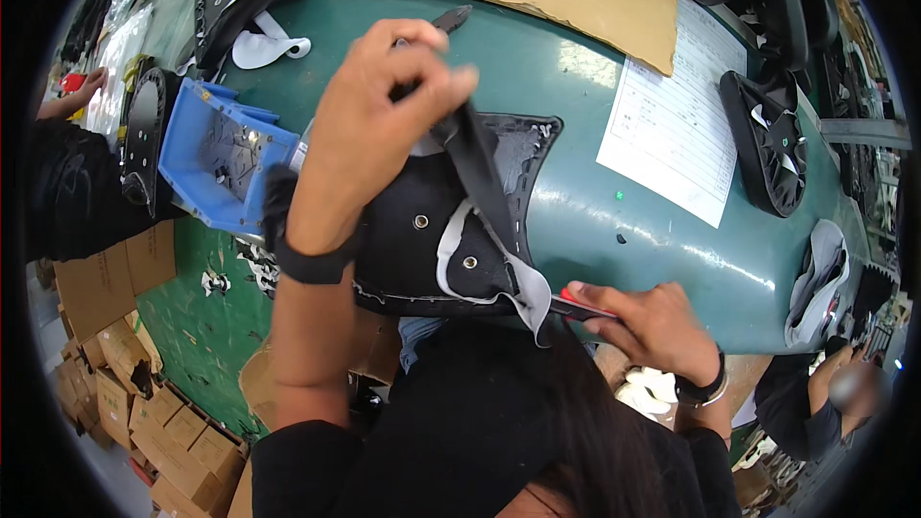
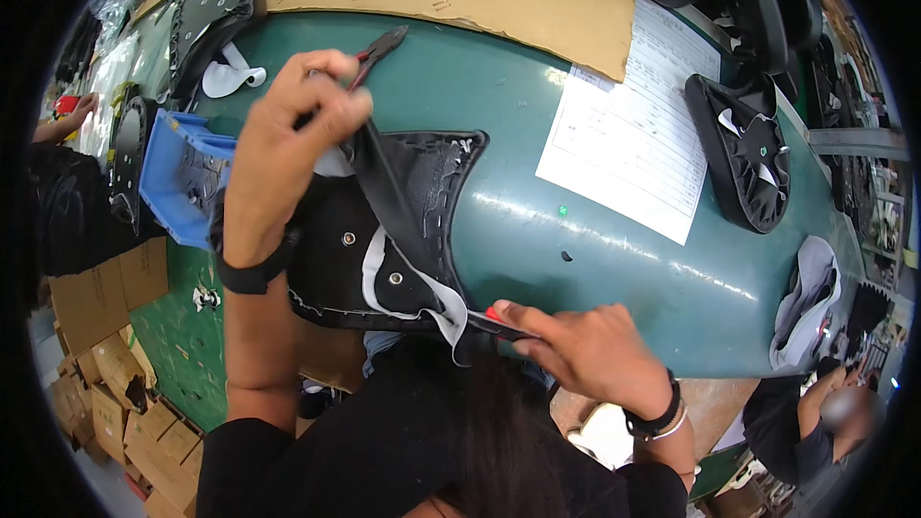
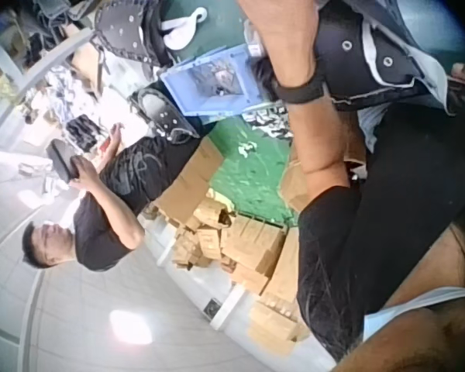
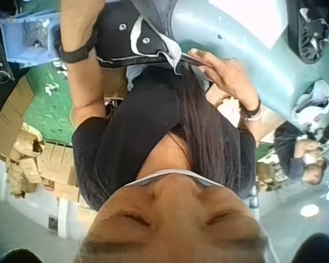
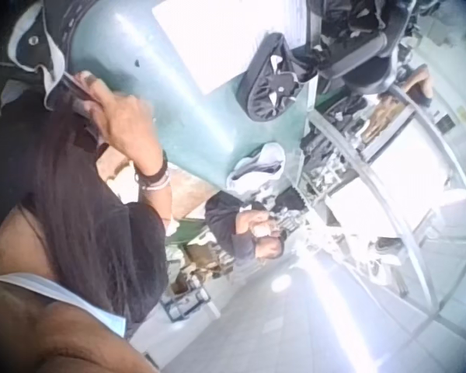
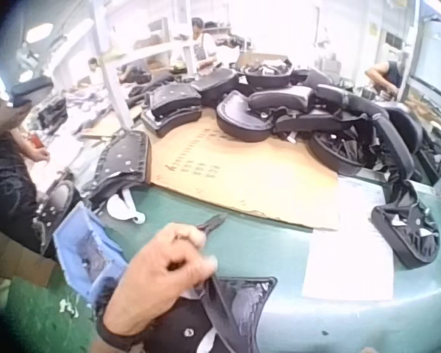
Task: The person trims and fits a synthetic leather cover onto a plastic frame chair component using a utility knife.
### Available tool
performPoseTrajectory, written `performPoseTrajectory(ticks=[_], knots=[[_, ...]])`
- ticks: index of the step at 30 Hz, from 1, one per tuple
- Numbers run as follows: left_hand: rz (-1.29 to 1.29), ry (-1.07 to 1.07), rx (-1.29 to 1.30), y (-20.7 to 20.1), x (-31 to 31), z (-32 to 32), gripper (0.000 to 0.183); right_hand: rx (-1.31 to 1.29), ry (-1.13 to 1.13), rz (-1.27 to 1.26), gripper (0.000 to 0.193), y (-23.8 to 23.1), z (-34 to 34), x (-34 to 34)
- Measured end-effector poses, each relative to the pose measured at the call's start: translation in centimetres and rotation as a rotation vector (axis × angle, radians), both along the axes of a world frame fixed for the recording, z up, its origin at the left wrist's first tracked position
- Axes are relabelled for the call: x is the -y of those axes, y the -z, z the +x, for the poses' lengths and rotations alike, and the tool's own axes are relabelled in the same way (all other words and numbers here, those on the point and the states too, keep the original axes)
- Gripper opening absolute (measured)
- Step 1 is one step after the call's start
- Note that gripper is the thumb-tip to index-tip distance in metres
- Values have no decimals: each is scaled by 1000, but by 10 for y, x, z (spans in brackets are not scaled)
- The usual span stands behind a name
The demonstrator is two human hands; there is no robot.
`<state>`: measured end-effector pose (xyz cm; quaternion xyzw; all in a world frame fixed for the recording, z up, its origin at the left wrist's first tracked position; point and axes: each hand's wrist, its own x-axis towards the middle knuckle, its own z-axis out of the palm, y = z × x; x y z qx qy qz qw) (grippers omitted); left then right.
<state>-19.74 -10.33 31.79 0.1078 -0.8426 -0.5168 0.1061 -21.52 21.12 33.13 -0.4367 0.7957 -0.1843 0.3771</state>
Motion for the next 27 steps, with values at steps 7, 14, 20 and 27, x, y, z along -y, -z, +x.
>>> performPoseTrajectory(ticks=[7, 14, 20, 27], knots=[[-468, 242, -5, -24, 22, 98, 15, -294, -102, 35, 37, -14, -33, 10], [-571, 326, 187, -9, -67, 91, 25, -353, -281, 12, 37, -22, -52, 30], [-99, 401, 18, 21, -61, 83, 28, -482, -434, 13, 41, -35, -55, 46], [1187, -147, -482, 27, 6, 78, 16, -277, -185, 149, 50, -26, -11, 15]])
